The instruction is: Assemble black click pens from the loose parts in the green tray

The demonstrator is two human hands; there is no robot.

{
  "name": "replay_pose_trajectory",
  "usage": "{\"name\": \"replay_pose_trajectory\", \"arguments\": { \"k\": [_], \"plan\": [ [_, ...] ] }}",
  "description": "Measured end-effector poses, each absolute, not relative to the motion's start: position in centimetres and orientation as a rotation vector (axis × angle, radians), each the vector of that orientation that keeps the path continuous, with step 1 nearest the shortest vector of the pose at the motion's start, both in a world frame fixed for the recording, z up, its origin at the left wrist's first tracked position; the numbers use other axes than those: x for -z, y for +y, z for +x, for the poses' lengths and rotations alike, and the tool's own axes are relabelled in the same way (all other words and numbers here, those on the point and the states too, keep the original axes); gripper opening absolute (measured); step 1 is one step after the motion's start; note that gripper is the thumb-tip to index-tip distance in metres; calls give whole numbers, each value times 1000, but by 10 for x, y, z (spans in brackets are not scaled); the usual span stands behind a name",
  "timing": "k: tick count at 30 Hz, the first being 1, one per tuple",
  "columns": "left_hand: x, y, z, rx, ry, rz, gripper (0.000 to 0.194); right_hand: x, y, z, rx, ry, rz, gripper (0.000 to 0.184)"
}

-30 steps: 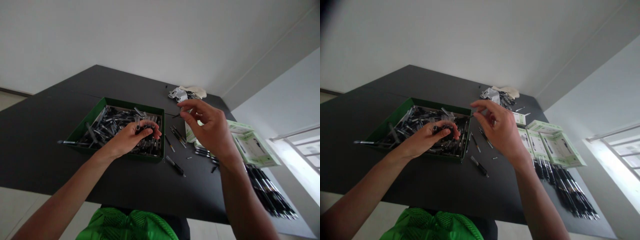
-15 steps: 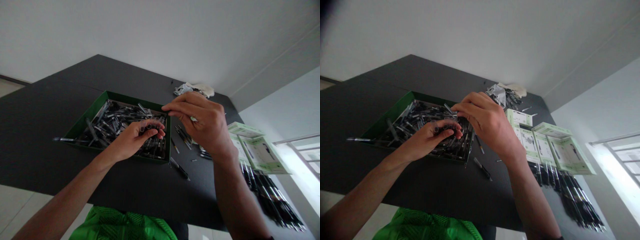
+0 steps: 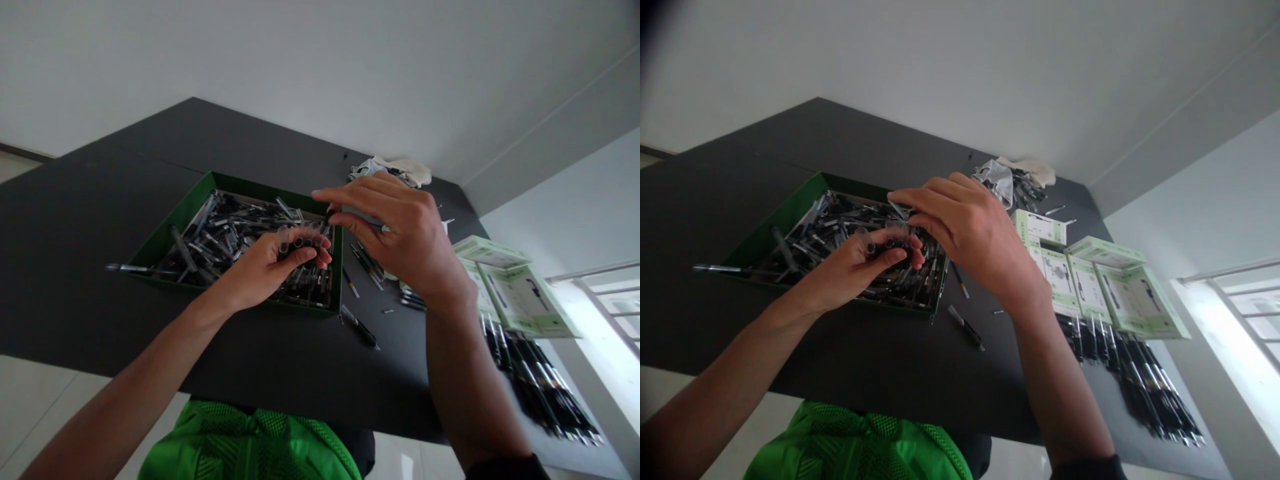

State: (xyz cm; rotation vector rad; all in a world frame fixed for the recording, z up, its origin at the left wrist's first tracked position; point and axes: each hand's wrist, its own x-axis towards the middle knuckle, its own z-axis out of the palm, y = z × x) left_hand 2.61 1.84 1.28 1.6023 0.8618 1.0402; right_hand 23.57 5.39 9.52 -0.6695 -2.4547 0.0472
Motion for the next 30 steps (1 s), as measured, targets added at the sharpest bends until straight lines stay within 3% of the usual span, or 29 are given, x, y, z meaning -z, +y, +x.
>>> {"name": "replay_pose_trajectory", "arguments": {
  "k": [19,26,30],
  "plan": [
    [-5,20,26,-1167,834,1612,28,-77,55,222,-480,-2392,-853,16],
    [-9,16,28,-1169,848,1556,34,-74,45,222,-616,-2204,-958,29],
    [-10,14,29,-1154,904,1492,33,-86,39,242,-683,-2115,-974,27]
  ]
}}
